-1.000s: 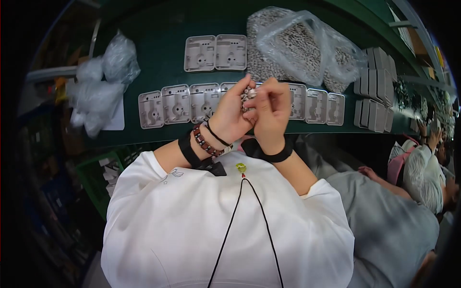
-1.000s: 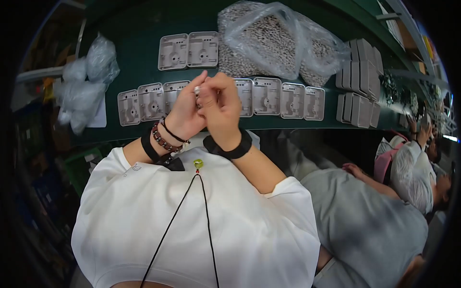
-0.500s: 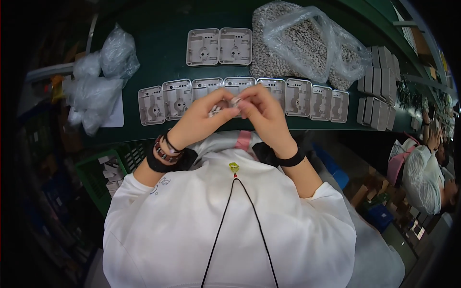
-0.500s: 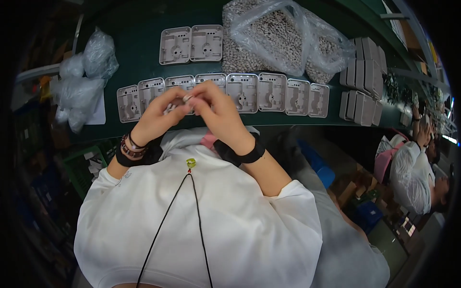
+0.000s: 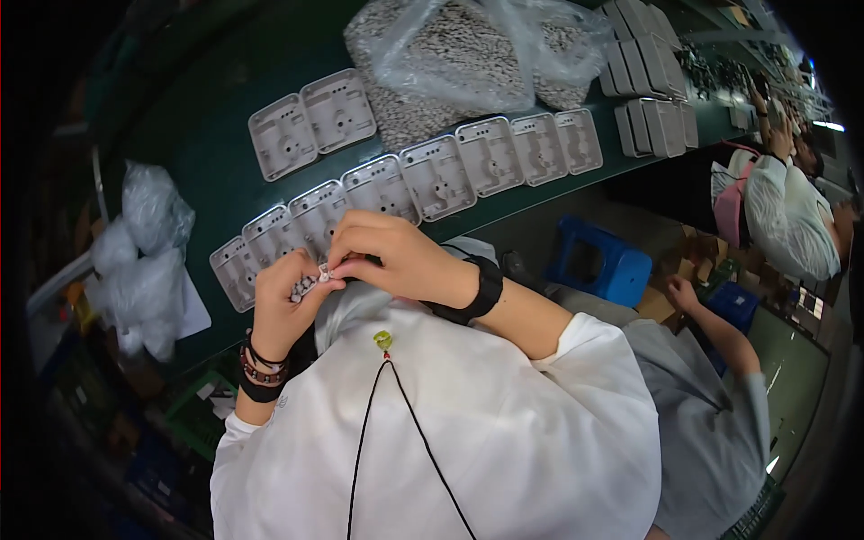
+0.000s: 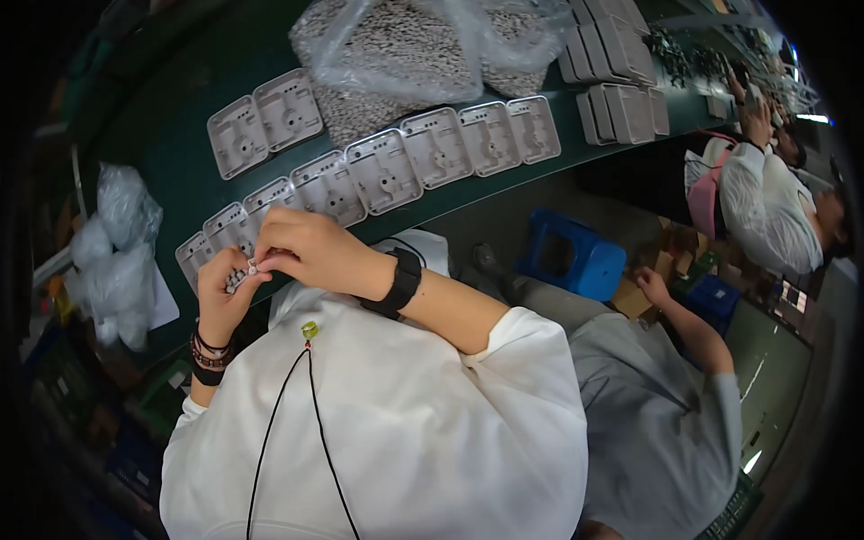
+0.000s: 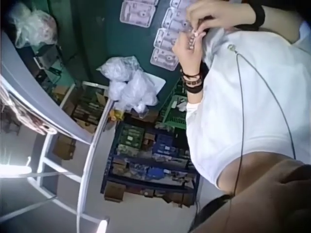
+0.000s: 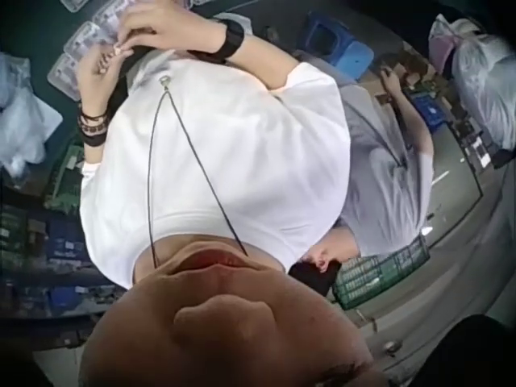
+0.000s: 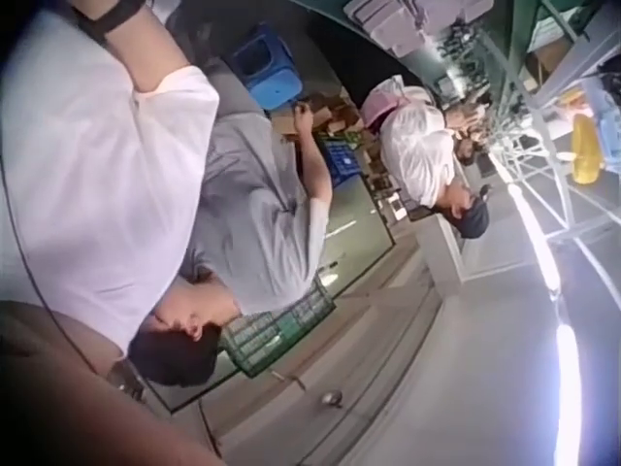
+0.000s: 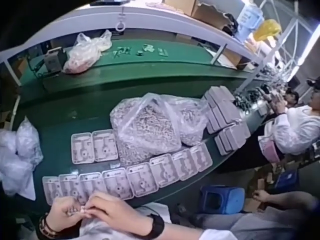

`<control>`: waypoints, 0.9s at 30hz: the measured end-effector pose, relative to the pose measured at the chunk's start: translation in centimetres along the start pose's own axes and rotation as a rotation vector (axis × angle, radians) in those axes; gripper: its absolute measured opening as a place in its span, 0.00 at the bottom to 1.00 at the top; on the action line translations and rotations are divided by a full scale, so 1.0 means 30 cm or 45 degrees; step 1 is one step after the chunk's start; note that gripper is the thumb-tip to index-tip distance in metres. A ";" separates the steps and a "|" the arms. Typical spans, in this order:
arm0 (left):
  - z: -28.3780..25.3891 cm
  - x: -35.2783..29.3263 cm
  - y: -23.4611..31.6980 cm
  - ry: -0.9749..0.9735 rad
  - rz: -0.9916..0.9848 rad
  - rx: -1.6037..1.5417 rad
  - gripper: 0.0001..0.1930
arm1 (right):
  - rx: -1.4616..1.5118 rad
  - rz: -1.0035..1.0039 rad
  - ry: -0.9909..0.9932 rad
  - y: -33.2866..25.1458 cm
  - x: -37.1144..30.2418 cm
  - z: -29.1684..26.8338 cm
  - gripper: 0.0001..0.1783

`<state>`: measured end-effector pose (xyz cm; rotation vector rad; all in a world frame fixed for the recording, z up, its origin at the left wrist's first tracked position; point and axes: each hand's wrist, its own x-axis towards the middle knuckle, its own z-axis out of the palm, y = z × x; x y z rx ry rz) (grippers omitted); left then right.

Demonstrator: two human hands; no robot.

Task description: The person removes plastic bags from a green crate, takes out white plastic housings, and places them on the table. They then pick up small white components from a large bag and insert them into the housings by hand.

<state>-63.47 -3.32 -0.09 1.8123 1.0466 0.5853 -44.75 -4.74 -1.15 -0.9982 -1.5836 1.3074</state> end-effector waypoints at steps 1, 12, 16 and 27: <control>0.003 0.017 0.012 -0.016 0.030 0.028 0.12 | -0.002 0.005 0.003 0.006 -0.005 -0.013 0.07; 0.243 0.186 0.153 0.180 -0.193 -0.086 0.12 | 0.180 -0.111 0.163 0.087 -0.028 -0.323 0.05; 0.347 0.243 0.196 0.419 -0.448 -0.234 0.13 | -0.272 -0.259 0.477 0.100 -0.041 -0.718 0.03; 0.502 0.386 0.254 0.360 -0.446 -0.190 0.13 | -1.576 -0.097 -0.058 0.528 -0.326 -1.298 0.04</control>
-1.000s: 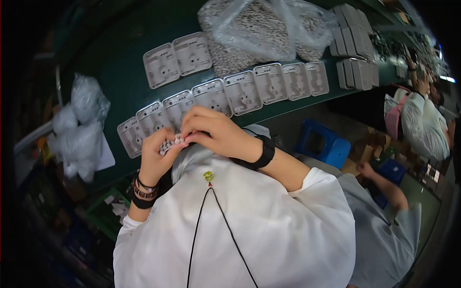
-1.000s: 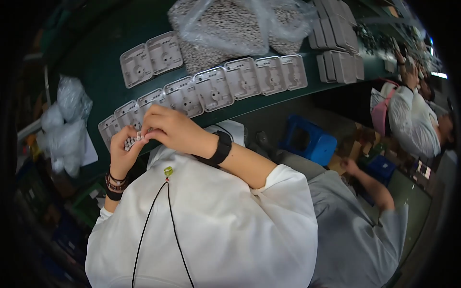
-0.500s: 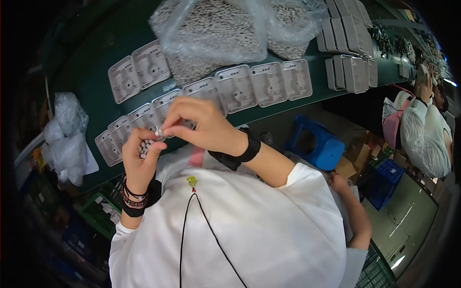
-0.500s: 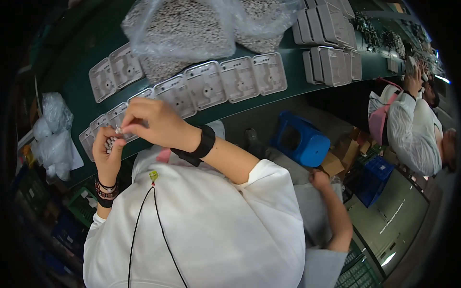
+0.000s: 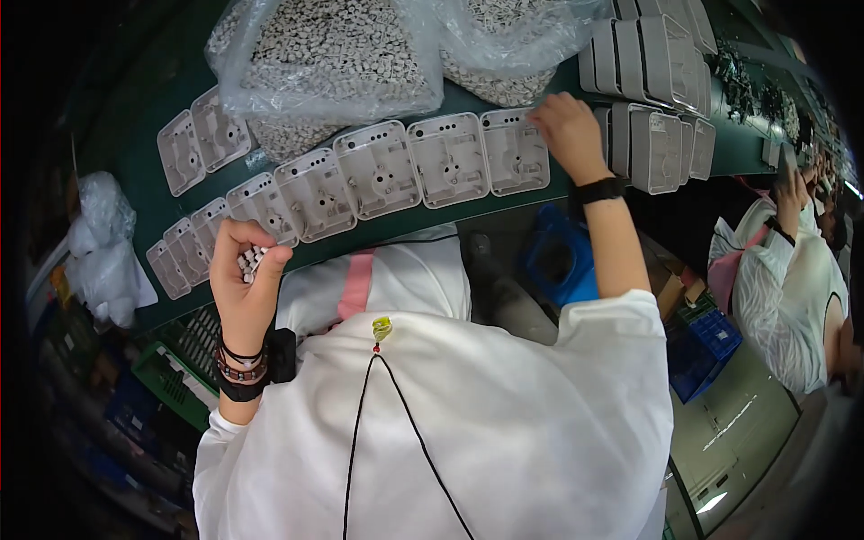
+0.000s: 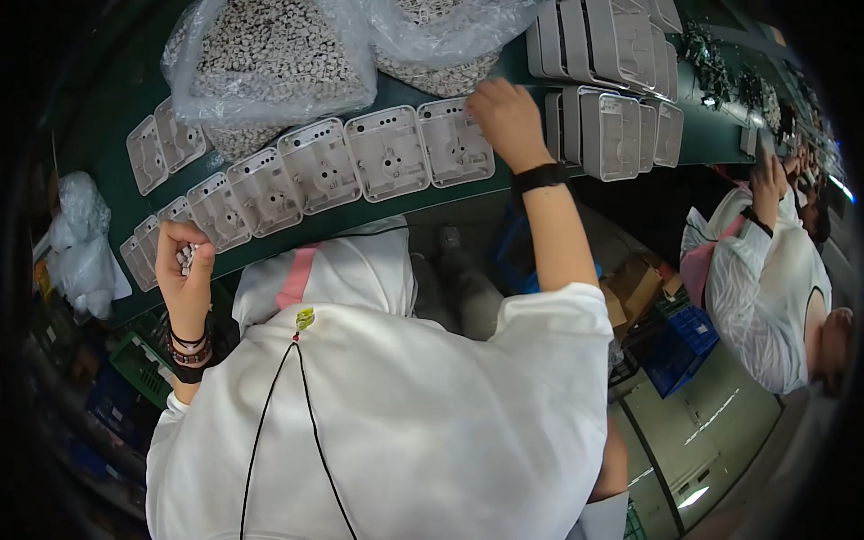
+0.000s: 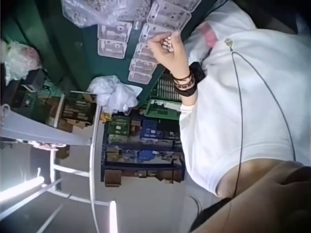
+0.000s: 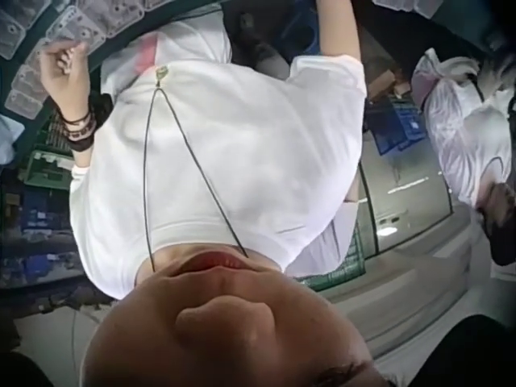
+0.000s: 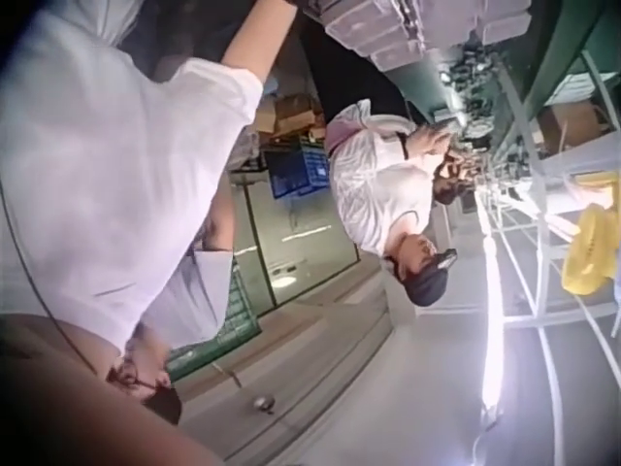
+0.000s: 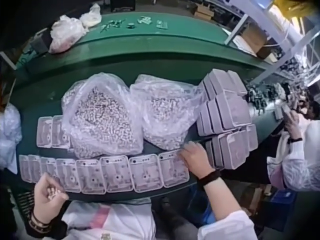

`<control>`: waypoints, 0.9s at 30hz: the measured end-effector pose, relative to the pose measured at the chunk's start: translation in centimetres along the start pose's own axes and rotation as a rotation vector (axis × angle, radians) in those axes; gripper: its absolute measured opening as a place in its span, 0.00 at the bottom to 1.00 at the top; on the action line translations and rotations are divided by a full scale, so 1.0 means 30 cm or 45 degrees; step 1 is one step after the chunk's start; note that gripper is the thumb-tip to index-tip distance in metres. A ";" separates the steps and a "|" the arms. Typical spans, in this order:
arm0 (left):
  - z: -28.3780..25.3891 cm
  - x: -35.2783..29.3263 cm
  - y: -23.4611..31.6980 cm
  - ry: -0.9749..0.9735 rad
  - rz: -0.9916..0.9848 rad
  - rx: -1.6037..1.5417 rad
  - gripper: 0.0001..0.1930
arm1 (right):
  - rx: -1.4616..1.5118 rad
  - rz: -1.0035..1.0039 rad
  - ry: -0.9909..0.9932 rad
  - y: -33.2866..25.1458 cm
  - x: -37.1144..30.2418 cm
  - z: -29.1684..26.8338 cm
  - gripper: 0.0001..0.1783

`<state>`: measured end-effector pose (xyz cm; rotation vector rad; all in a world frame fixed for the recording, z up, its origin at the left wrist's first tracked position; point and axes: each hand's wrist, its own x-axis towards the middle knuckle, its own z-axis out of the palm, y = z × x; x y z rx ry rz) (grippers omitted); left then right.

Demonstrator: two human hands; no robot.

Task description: The person removes plastic bags from a green crate, takes out white plastic housings, and places them on the table. They then pick up small white components from a large bag and insert them into the housings by hand.

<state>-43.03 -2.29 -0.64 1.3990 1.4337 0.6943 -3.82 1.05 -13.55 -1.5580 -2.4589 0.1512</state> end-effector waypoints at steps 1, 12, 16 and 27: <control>0.007 -0.004 0.004 0.011 -0.009 0.006 0.13 | 0.011 -0.010 0.000 0.006 -0.005 0.028 0.04; 0.008 -0.001 0.010 0.011 -0.033 0.076 0.12 | -0.142 -0.131 -0.064 0.012 0.007 0.116 0.04; 0.019 0.011 0.008 0.078 -0.058 -0.009 0.12 | -0.018 0.067 0.062 -0.015 -0.006 0.107 0.06; 0.018 0.059 -0.032 -0.492 -0.380 -0.352 0.11 | 1.341 0.243 0.199 -0.695 0.190 -0.122 0.12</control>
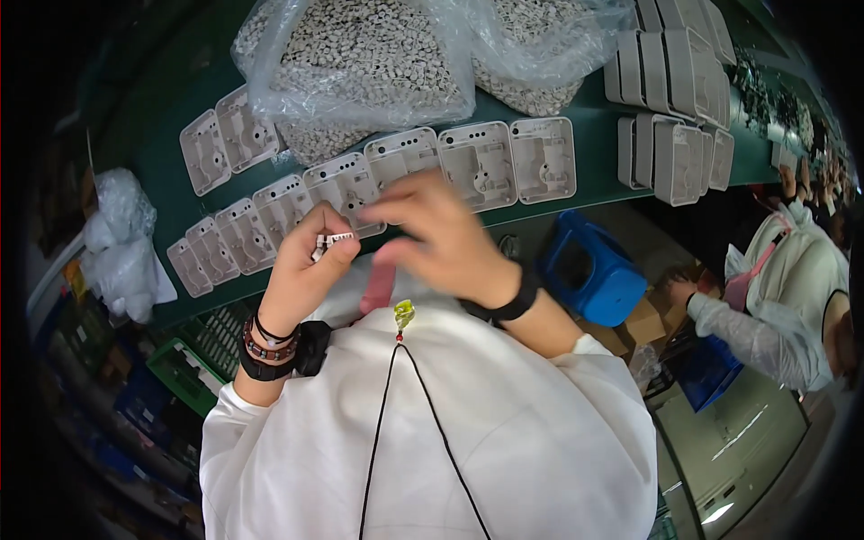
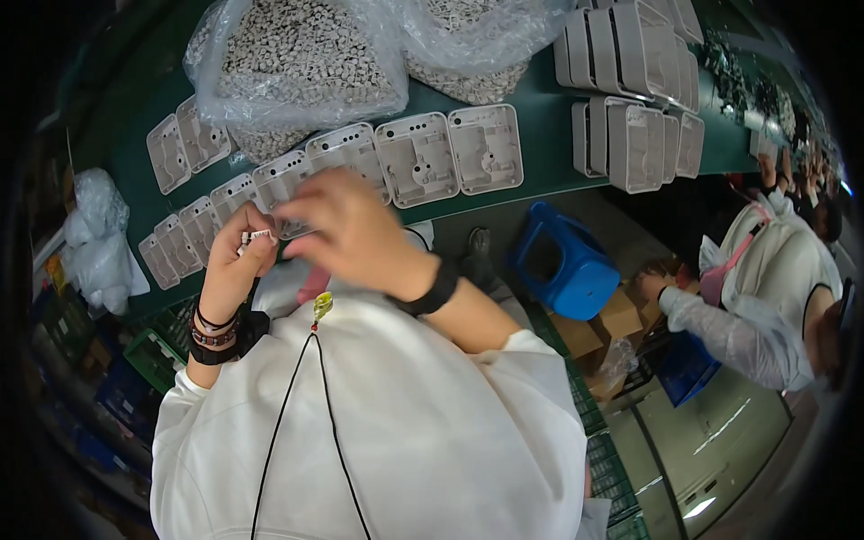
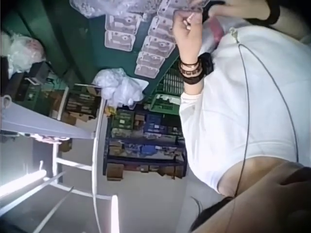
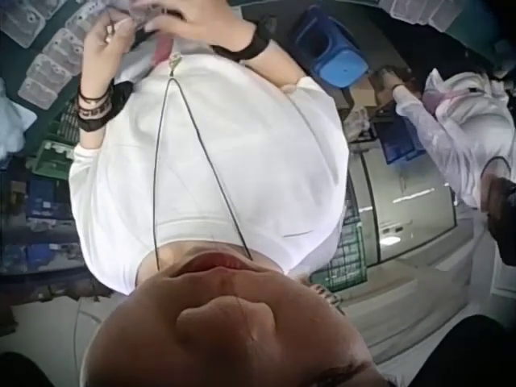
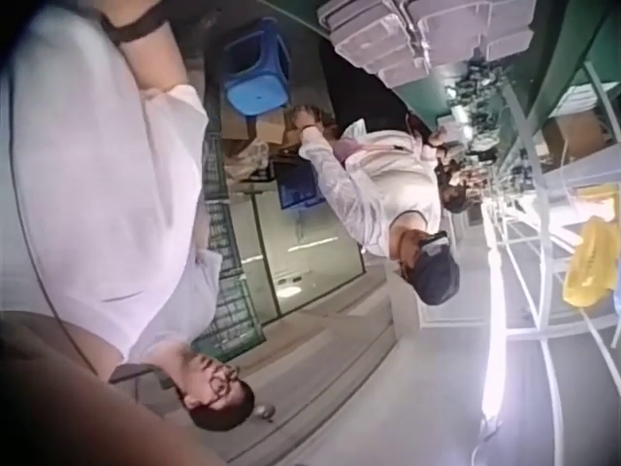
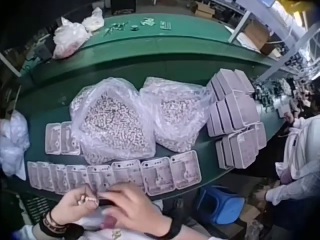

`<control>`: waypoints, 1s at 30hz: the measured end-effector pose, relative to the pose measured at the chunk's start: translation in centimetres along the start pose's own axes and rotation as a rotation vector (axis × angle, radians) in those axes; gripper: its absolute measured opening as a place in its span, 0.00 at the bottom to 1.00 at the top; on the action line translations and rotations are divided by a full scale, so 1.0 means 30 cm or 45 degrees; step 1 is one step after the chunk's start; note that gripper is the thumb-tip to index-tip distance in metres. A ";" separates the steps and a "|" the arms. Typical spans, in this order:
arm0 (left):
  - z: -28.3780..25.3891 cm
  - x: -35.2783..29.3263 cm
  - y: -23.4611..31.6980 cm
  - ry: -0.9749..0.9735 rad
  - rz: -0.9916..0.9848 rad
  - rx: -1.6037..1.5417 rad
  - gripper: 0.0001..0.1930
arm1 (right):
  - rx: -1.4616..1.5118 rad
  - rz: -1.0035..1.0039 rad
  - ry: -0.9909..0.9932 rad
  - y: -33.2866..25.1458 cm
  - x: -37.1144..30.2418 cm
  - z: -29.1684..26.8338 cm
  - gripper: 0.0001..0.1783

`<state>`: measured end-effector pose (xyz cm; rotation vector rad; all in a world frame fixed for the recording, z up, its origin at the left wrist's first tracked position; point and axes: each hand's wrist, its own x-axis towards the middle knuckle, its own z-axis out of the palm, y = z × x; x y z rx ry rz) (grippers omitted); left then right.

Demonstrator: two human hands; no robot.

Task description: The person removes plastic bags from a green crate, takes out white plastic housings, and places them on the table. They then pick up small white components from a large bag and insert them into the housings by hand.

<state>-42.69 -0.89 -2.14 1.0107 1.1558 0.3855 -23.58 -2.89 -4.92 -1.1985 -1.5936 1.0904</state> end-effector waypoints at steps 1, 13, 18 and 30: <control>-0.015 -0.006 0.006 -0.085 -0.022 -0.093 0.11 | 0.039 -0.119 -0.040 -0.027 0.018 0.055 0.13; -0.271 -0.120 -0.081 0.020 0.114 -0.258 0.12 | 0.111 -0.180 0.499 -0.125 0.082 0.424 0.07; -0.444 -0.245 -0.106 0.011 0.174 -0.281 0.07 | -0.109 -0.235 0.549 -0.217 0.107 0.637 0.07; -0.665 -0.347 -0.201 -0.123 0.304 0.320 0.09 | -0.623 -0.451 0.279 -0.309 0.049 0.757 0.05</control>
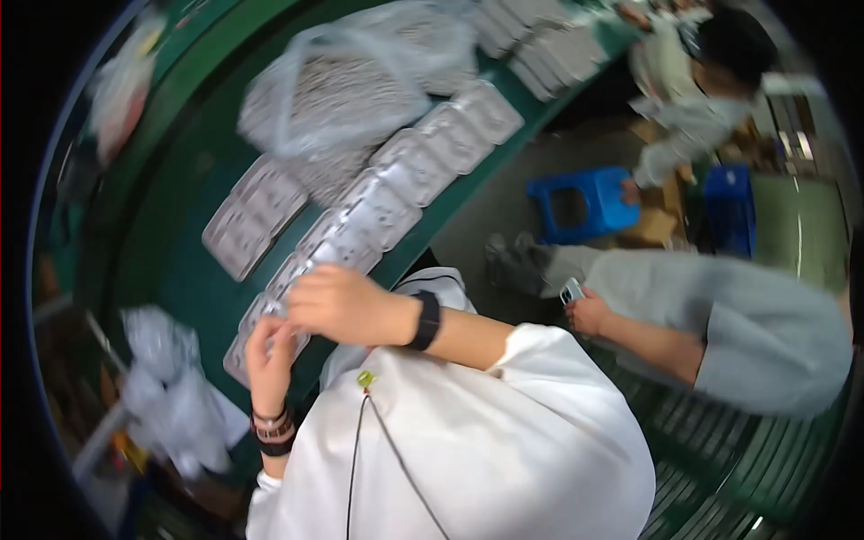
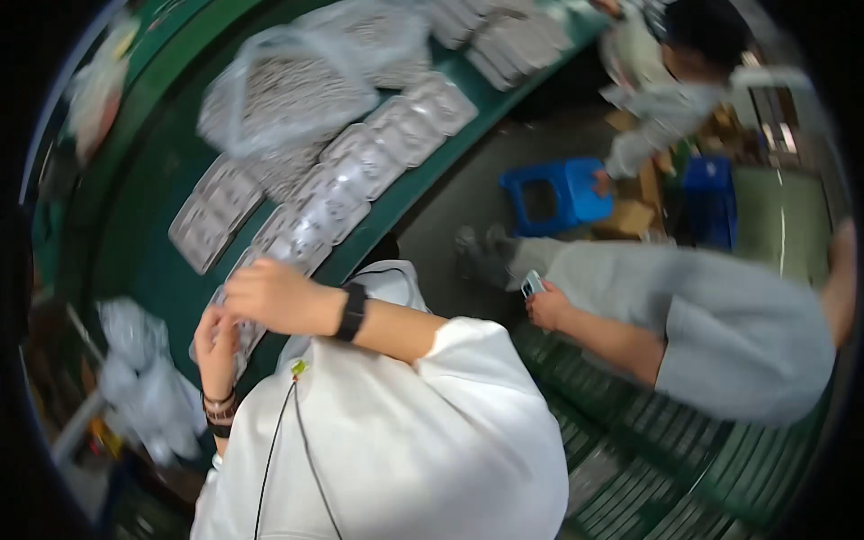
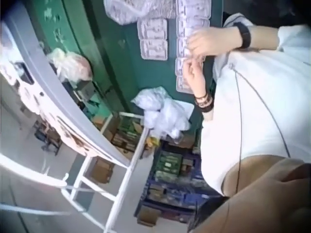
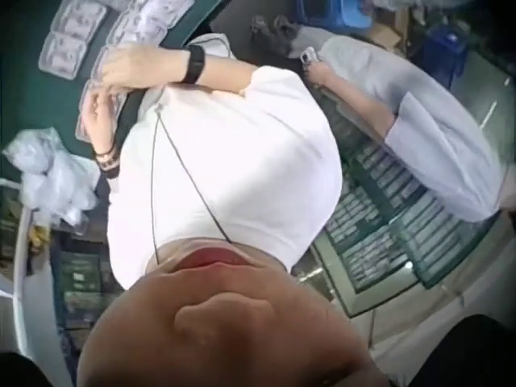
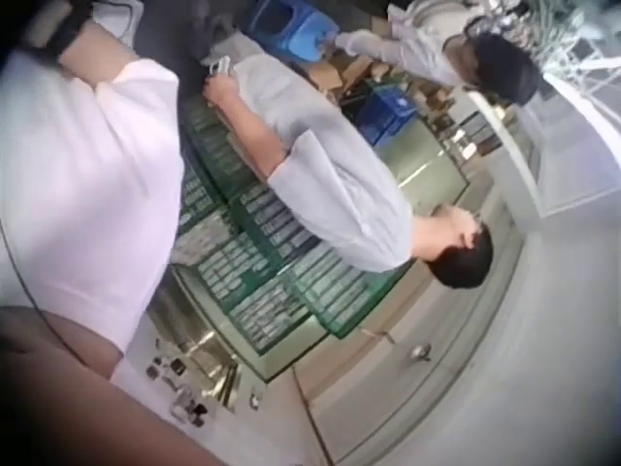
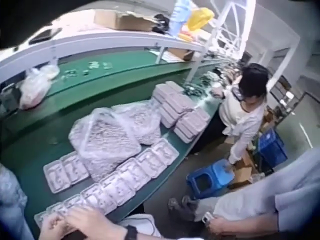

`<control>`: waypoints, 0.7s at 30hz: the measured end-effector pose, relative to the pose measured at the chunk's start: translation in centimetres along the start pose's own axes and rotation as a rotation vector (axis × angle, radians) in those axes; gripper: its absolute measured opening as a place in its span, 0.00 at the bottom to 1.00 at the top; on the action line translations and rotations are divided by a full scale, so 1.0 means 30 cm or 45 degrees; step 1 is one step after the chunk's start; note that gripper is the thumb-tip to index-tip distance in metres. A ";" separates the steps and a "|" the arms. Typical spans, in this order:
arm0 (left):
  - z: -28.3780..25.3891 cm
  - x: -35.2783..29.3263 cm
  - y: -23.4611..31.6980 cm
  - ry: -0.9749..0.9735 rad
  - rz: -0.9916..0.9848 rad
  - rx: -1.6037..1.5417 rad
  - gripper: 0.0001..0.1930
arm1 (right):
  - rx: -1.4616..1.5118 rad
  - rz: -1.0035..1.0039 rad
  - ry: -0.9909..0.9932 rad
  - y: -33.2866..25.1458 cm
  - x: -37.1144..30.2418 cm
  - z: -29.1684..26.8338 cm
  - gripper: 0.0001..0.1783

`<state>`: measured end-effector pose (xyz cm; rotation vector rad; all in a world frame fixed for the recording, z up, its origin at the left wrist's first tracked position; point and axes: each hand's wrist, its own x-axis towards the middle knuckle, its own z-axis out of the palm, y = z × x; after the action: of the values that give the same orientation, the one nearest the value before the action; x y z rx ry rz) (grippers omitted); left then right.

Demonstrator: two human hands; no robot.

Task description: The person removes plastic bags from a green crate, takes out white plastic housings, and places them on the table. They then pick up small white components from a large bag and insert them into the housings by hand.

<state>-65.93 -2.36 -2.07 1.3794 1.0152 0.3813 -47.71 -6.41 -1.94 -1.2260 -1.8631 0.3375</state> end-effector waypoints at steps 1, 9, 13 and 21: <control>0.009 0.006 0.003 -0.113 -0.026 -0.028 0.09 | 0.022 0.011 -0.042 0.005 -0.021 -0.007 0.05; 0.152 0.031 0.038 0.062 -0.205 -0.200 0.08 | 0.105 -0.053 -0.137 0.153 -0.054 -0.122 0.04; 0.176 0.085 0.102 0.282 -0.185 -0.149 0.08 | -0.393 0.165 -0.060 0.476 -0.067 -0.396 0.04; 0.238 0.182 0.138 0.378 -0.386 -0.154 0.07 | -0.760 0.174 -0.314 0.957 -0.191 -0.612 0.04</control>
<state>-56.09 -1.83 -1.17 1.0583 1.4013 0.4202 -14.97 -1.50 -11.78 -1.7803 -2.1812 -0.0071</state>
